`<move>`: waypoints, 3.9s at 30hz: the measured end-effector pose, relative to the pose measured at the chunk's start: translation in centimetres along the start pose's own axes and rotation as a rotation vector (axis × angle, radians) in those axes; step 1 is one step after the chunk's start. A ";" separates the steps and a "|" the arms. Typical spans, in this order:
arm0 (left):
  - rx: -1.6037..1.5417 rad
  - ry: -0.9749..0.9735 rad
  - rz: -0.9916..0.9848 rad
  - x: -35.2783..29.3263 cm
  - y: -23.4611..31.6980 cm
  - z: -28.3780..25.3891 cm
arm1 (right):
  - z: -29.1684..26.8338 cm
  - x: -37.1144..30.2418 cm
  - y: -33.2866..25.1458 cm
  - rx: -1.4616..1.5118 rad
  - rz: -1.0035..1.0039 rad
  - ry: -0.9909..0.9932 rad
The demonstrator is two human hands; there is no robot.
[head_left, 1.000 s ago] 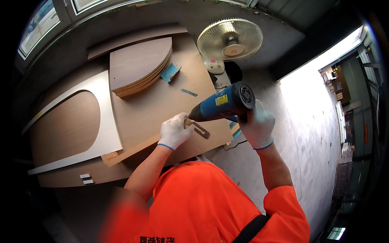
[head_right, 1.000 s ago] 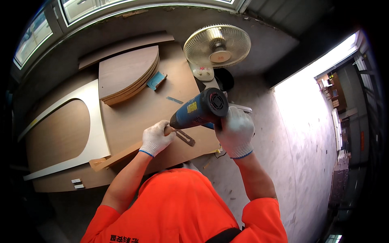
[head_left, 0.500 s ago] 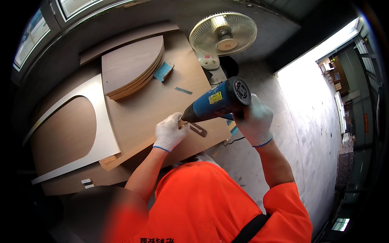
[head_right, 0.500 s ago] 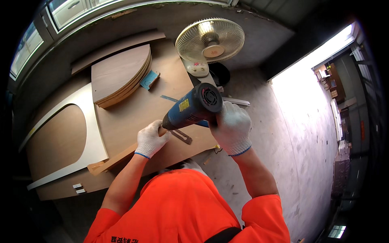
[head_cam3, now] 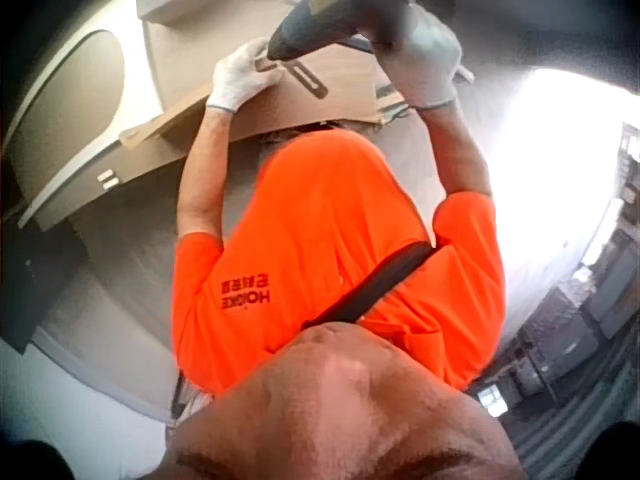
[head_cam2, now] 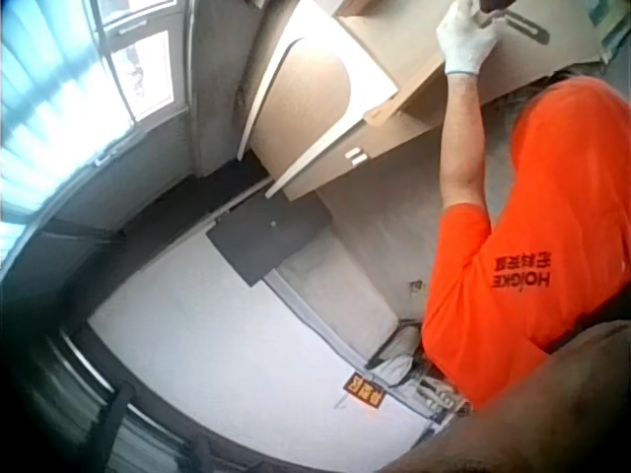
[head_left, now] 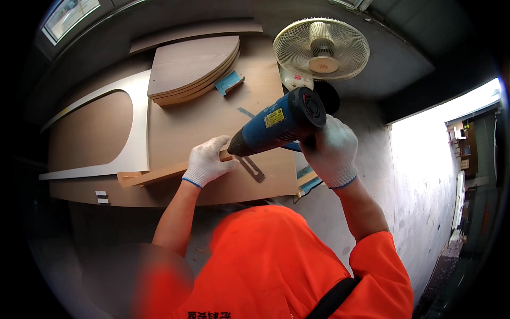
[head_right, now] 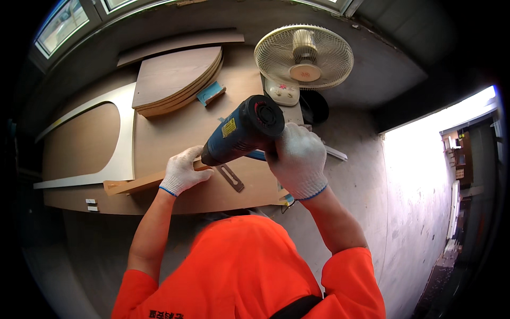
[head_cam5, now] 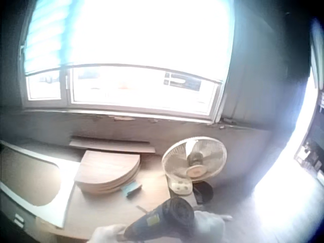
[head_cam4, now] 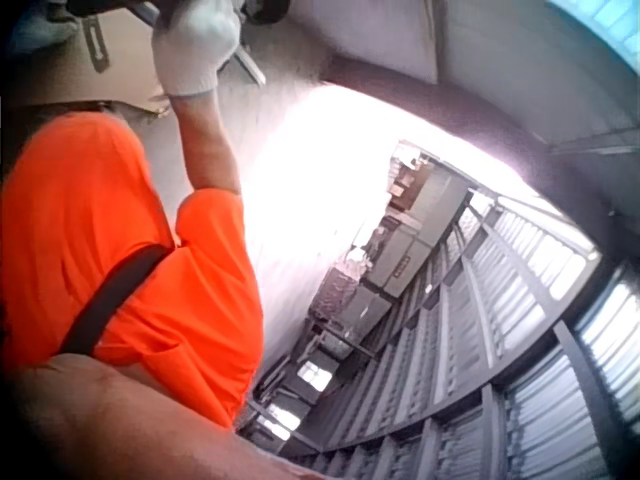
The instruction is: The person assembles a wooden shelf by applying heat to the edges of a wooden board and attaching small wooden blocks. They use a heat gun to soften the material and a utility knife to trim excess pieces. The person works on a workbench in a workshop environment.
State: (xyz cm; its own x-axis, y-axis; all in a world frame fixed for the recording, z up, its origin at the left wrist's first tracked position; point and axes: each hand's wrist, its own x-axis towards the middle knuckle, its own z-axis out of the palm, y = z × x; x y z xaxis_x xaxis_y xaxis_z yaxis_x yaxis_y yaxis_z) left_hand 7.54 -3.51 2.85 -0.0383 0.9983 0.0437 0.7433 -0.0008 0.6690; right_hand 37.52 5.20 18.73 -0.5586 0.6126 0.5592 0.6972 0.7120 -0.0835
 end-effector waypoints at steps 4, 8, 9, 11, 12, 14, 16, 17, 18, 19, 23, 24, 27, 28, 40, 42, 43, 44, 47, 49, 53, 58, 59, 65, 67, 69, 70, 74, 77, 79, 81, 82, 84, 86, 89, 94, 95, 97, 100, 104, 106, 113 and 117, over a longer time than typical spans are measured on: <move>0.045 0.040 0.009 -0.1 0.0 0.5 | 0.9 -0.1 1.9 0.055 -0.048 -0.018; 0.057 0.005 -0.027 0.1 1.1 0.0 | 1.2 0.3 2.5 0.081 -0.071 -0.002; 0.046 -0.013 -0.037 0.2 1.4 -0.2 | 1.5 0.5 2.8 0.103 -0.089 0.010; 0.018 -0.005 -0.061 0.2 2.2 -0.5 | 1.8 0.7 2.9 0.127 -0.100 0.030; 0.003 0.000 -0.073 0.3 2.4 -0.6 | 1.9 0.6 2.7 0.129 -0.093 0.038; 0.026 0.006 -0.068 0.3 2.4 -0.4 | 2.0 0.8 2.7 0.128 -0.096 0.044; 0.033 -0.001 -0.083 0.2 2.4 -0.5 | 1.9 1.2 2.6 0.123 -0.114 0.042; 0.025 -0.012 -0.097 0.2 2.5 -0.5 | 1.8 1.1 2.6 0.112 -0.111 0.038; 0.017 -0.023 -0.111 0.2 2.6 -0.6 | 1.7 1.1 2.5 0.102 -0.109 0.034; 0.024 -0.003 -0.089 0.2 2.4 -0.4 | 1.6 1.1 2.5 0.092 -0.106 0.030; -0.003 -0.003 -0.084 0.1 2.4 -0.4 | 1.6 1.3 2.3 0.106 -0.115 0.043; -0.025 -0.024 -0.103 0.1 2.6 -0.5 | 1.6 1.3 2.3 0.106 -0.115 0.047; 0.002 0.007 -0.059 0.3 2.3 -0.6 | 1.7 1.3 2.3 0.099 -0.109 0.047; 0.002 0.001 -0.069 0.3 2.3 -0.6 | 1.8 1.3 2.3 0.095 -0.106 0.045; 0.039 -0.019 -0.054 0.2 1.1 -0.2 | 1.8 0.9 2.4 0.109 -0.080 0.030; 0.014 -0.022 -0.068 0.2 1.5 -0.3 | 1.7 0.9 2.3 0.085 -0.084 0.027; 0.014 -0.029 -0.065 0.2 1.4 -0.3 | 1.6 0.9 2.2 0.073 -0.086 0.026; 0.015 -0.035 -0.060 0.3 1.2 -0.2 | 1.7 0.9 2.3 0.075 -0.090 0.027; 0.006 -0.017 -0.037 0.1 1.1 -0.3 | 1.8 0.9 2.4 0.073 -0.102 0.034; -0.020 -0.008 -0.039 0.0 1.3 -0.4 | 1.6 1.1 2.3 0.057 -0.112 0.041; -0.105 0.010 -0.021 -0.2 1.6 -0.7 | 1.8 0.9 2.4 0.097 -0.097 0.023; -0.339 0.182 0.064 -0.4 -1.4 0.3 | 2.0 0.8 2.5 0.108 -0.093 0.009; -0.416 0.208 0.068 -0.3 -1.8 0.6 | 1.9 0.9 2.4 0.096 -0.101 0.014; -0.534 0.267 0.086 -0.2 -2.4 1.1 | 1.7 1.1 2.0 0.082 -0.104 0.010; -0.520 0.266 0.082 -0.2 -2.4 1.0 | 1.6 1.3 1.8 0.050 -0.117 0.035; -0.523 0.264 0.074 -0.2 -2.3 1.0 | 1.8 1.1 2.1 0.085 -0.103 0.032; -0.524 0.262 0.070 -0.3 -2.2 1.0 | 1.9 1.1 2.2 0.102 -0.096 0.030; -0.522 0.252 0.049 -0.3 -1.8 0.8 | 1.7 1.0 2.2 0.064 -0.090 0.024; -0.523 0.246 0.037 -0.3 -1.6 0.8 | 1.9 0.7 2.4 0.096 -0.092 0.023; -0.552 0.246 0.023 -0.3 -1.8 0.9 | 1.6 0.9 2.2 0.071 -0.116 0.023; -0.531 0.237 0.035 -0.2 -1.5 0.6 | 1.6 0.7 2.1 0.078 -0.097 0.025; -0.520 0.233 0.042 -0.2 -1.4 0.6 | 1.7 0.6 2.1 0.081 -0.087 0.027; -0.549 0.238 0.028 -0.2 -1.6 0.8 | 1.5 0.7 2.1 0.057 -0.086 0.023; -0.553 0.240 0.023 -0.2 -1.7 0.8 | 1.5 0.7 2.1 0.061 -0.087 0.027; -0.542 0.240 0.020 -0.3 -1.7 0.8 | 1.6 0.6 2.2 0.080 -0.085 0.029; -0.539 0.227 0.030 -0.1 -1.4 0.6 | 1.7 0.4 2.6 0.105 -0.053 0.029; -0.549 0.229 0.021 -0.1 -1.5 0.7 | 2.0 0.3 3.0 0.135 -0.005 0.027; -0.567 0.235 0.001 -0.2 -2.0 1.0 | 3.2 -0.3 4.3 0.198 0.089 0.024; -0.557 0.254 -0.028 -0.4 -1.4 0.9 | 5.0 -1.1 5.9 0.393 0.470 -0.010; -0.299 0.165 -0.028 0.0 -1.2 0.8 | 11.1 -5.8 8.2 0.643 0.827 -0.044; -0.042 0.092 -0.011 0.3 0.0 0.3 | 15.9 -9.6 9.3 0.602 1.063 -0.223; 0.210 -0.075 -0.013 0.7 1.3 0.3 | 22.9 -11.0 5.3 0.490 1.290 -0.503; 0.283 -0.106 -0.007 0.9 1.4 0.4 | 23.9 -8.6 4.7 0.448 1.235 -0.507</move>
State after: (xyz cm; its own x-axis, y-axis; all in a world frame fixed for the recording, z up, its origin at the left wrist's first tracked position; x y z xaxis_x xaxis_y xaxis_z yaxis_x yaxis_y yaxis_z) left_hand 8.85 -2.62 3.54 0.0146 0.9987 -0.0482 0.9002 0.0079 0.4354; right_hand 34.86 11.49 -6.22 0.1341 0.9010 -0.4126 0.7034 -0.3799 -0.6008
